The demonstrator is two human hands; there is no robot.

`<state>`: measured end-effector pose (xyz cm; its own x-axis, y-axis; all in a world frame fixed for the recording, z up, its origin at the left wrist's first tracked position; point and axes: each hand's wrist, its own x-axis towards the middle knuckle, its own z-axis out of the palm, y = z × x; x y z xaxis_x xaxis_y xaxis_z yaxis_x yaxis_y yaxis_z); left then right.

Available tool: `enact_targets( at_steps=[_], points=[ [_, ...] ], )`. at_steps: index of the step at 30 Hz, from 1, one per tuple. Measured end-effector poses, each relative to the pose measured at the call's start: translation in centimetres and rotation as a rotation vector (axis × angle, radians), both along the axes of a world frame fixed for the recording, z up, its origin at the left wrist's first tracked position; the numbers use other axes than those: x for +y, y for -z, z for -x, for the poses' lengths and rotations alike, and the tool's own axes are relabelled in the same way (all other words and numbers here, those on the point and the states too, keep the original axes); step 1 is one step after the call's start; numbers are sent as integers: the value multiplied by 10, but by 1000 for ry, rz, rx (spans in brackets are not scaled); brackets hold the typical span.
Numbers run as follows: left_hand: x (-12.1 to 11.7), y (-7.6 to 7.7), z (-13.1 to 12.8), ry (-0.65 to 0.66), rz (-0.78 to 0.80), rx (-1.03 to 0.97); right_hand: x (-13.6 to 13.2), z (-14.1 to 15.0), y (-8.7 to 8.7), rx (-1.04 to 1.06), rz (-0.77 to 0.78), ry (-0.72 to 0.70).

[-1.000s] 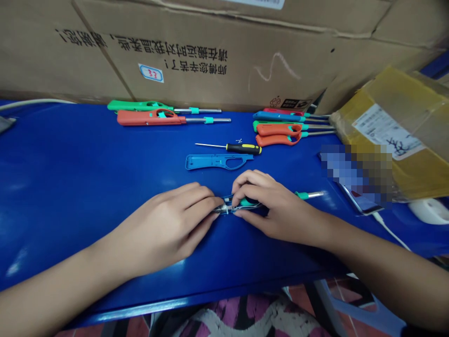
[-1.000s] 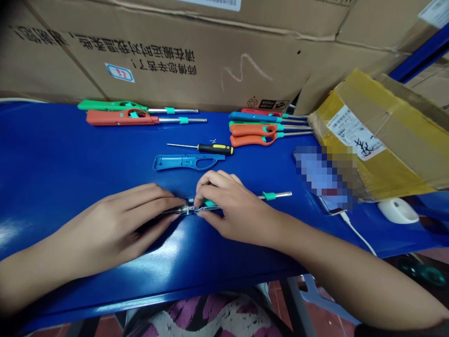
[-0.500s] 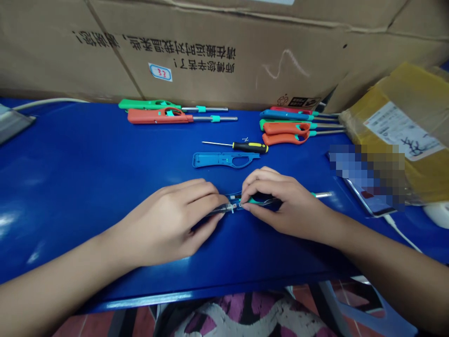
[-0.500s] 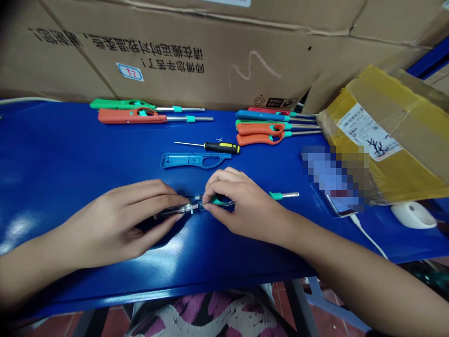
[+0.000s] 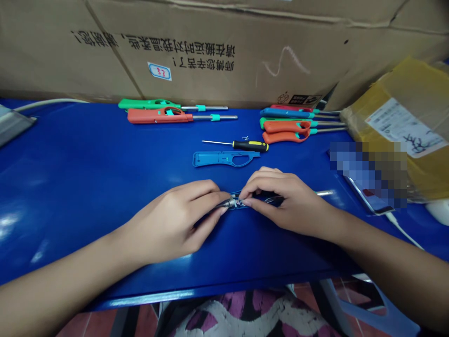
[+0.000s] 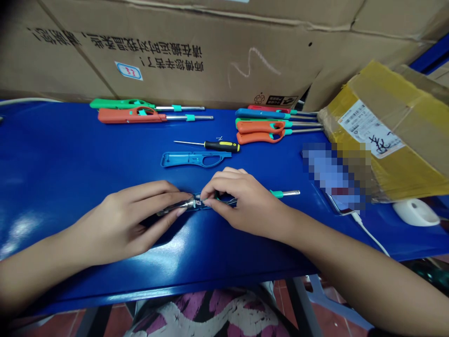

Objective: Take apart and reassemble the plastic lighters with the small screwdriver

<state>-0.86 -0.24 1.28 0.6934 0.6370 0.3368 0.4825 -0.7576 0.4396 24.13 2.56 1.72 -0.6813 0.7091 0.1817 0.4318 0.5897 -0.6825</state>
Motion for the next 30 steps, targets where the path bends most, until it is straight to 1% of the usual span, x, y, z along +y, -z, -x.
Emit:
enact_targets(
  at_steps=[5, 7, 8, 10, 12, 13, 16, 19, 21, 22, 24, 26, 27, 28, 30],
  points=[
    [-1, -1, -2, -13, 59, -25, 0, 1, 1, 13, 0, -1],
    [0, -3, -4, -71, 128, -96, 0, 1, 1, 16, 7, 10],
    [1, -4, -5, -117, 194, -146, 0, 1, 1, 22, 10, 18],
    [4, -7, -7, -218, 414, -262, 1, 0, 1, 30, 12, 28],
    [7, -10, -7, -284, 713, -400, 1, -1, 1, 30, 10, 28],
    [9, -11, -7, -292, 864, -480, 1, -1, 1, 28, 10, 26],
    [11, -14, -7, -231, 1241, -725, 0, -1, 0, 13, 15, 20],
    [10, -13, -7, -148, 1551, -881, 0, 0, 0, -3, 30, 9],
    [9, -11, -8, -127, 1697, -950, 1, 1, 0, -6, 42, 4],
    [8, -11, -8, -121, 1738, -978, 1, 1, 0, -5, 43, 4],
    [8, -9, -10, -112, 1757, -1010, 1, 1, 1, 0, 39, 5],
    [7, -8, -13, -109, 1693, -998, 2, 1, 1, 8, 30, 10],
    [6, -8, -14, -114, 1618, -970, 2, 1, 0, 12, 28, 11],
    [5, -7, -15, -131, 1506, -929, 1, 2, 0, 14, 27, 13],
    [2, -5, -17, -197, 1183, -807, 1, 2, -1, 11, 34, 21]
  ],
)
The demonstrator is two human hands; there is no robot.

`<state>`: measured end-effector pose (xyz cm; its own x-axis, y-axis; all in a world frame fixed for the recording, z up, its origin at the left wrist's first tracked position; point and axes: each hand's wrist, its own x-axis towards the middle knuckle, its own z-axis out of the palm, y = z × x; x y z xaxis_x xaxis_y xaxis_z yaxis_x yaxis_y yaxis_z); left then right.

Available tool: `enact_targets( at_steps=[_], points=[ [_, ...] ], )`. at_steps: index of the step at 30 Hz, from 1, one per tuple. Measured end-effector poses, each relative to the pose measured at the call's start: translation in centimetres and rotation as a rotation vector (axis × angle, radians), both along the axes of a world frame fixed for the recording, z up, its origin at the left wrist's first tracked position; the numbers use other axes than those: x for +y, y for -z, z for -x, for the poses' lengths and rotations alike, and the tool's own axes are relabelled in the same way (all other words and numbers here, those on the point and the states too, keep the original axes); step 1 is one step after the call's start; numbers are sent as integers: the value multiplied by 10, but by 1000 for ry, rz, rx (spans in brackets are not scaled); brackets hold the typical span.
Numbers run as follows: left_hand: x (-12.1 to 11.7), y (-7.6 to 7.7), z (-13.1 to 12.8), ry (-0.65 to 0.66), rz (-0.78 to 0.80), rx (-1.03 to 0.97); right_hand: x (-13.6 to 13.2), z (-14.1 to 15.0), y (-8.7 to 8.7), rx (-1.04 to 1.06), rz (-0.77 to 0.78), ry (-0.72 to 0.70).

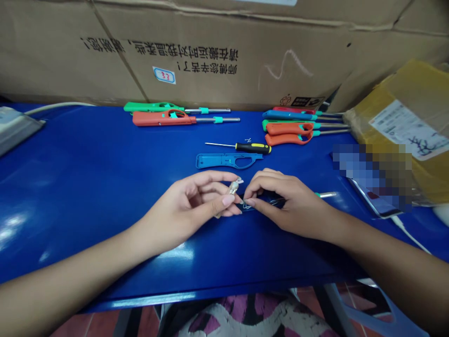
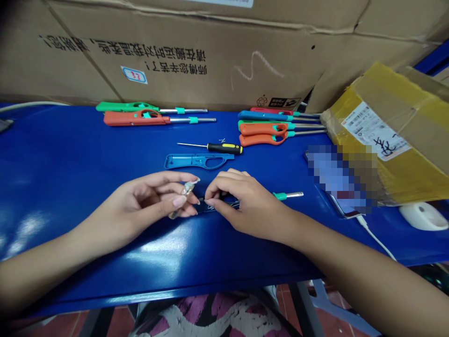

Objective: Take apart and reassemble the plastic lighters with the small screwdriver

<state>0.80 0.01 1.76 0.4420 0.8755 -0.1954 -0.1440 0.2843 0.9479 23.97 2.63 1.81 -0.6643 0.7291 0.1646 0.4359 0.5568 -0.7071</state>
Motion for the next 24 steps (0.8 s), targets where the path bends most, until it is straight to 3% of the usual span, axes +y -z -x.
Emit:
enact_targets(
  at_steps=[3, 6, 15, 24],
  points=[
    [-6, 4, 1, -89, -437, 327, -1, 0, -1, -10, -1, -1],
    [-10, 7, 4, -78, -691, 498, -2, -1, -1, -13, -29, -24],
    [-8, 13, 8, 13, -786, 538, -3, -2, -2, -31, -55, -40],
    [-4, 7, 10, 134, -910, 600, -2, -2, -3, 9, -72, -27]
  ],
)
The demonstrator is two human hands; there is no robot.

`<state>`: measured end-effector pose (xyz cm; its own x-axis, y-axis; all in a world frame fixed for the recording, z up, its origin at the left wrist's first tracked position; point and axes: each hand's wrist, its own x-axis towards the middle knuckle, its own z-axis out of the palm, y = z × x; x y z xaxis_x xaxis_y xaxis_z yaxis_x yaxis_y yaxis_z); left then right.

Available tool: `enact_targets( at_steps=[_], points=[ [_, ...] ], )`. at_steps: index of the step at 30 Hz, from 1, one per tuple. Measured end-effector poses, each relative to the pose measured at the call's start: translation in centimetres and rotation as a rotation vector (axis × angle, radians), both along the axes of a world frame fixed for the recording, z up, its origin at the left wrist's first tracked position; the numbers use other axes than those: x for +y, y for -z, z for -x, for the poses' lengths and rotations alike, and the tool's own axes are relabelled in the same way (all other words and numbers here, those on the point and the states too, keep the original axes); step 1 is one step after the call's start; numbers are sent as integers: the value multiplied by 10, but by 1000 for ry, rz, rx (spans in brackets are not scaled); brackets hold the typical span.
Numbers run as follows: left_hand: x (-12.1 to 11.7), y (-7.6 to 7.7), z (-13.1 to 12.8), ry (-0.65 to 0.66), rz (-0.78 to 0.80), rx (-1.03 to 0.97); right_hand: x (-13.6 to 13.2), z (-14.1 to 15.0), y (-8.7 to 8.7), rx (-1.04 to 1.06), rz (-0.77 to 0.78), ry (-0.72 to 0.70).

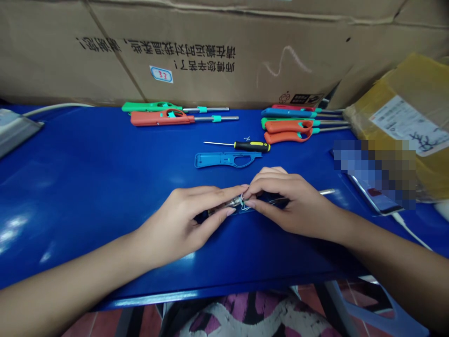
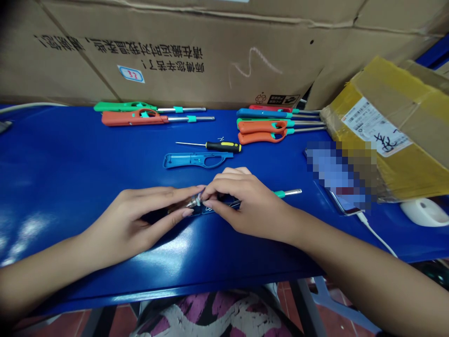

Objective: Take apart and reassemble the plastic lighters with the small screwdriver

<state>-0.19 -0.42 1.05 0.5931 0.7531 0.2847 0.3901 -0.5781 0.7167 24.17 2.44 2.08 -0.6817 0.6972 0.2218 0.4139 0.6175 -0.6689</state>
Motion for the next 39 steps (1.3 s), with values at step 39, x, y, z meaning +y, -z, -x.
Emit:
enact_targets(
  at_steps=[39],
  points=[
    [-1, -2, -2, -13, -95, 60, 2, 1, 1, 40, 12, 61]
  ],
)
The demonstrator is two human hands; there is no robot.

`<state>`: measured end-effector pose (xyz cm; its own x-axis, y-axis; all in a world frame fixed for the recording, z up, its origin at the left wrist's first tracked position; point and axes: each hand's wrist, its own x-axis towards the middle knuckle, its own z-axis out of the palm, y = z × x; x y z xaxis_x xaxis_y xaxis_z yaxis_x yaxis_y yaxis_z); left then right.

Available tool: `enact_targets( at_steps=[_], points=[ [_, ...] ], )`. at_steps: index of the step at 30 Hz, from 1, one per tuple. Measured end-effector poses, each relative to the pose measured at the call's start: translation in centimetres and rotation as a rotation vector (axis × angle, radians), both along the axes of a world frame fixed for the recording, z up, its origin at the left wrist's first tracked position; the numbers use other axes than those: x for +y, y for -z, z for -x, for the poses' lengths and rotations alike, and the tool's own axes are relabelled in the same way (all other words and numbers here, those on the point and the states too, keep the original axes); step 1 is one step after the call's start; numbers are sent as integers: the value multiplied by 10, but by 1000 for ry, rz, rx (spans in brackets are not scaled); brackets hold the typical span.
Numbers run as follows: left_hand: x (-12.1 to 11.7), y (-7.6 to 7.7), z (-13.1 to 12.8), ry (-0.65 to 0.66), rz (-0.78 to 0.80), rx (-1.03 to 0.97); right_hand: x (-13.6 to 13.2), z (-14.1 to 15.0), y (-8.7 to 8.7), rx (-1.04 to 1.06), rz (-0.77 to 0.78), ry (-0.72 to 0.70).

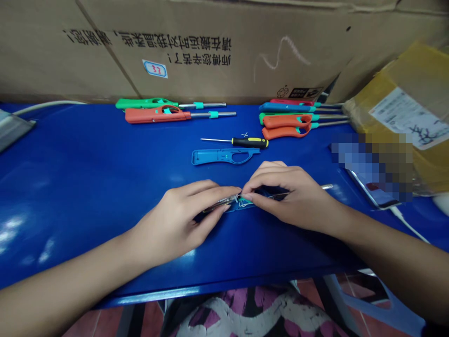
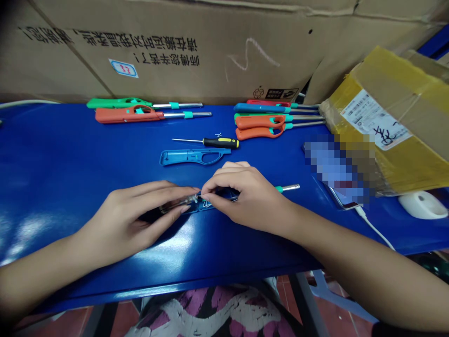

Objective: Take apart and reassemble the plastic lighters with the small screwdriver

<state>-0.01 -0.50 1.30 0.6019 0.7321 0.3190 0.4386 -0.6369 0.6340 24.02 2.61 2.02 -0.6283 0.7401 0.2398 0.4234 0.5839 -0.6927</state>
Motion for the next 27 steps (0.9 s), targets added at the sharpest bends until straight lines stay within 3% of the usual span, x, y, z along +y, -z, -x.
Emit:
enact_targets(
  at_steps=[15, 27],
  points=[
    [-3, -2, 0, -59, -107, 16, -2, -1, -1, -22, -26, -14],
    [-3, -1, -1, -23, -86, -15, -2, -2, 1, -46, -27, -41]
  ],
)
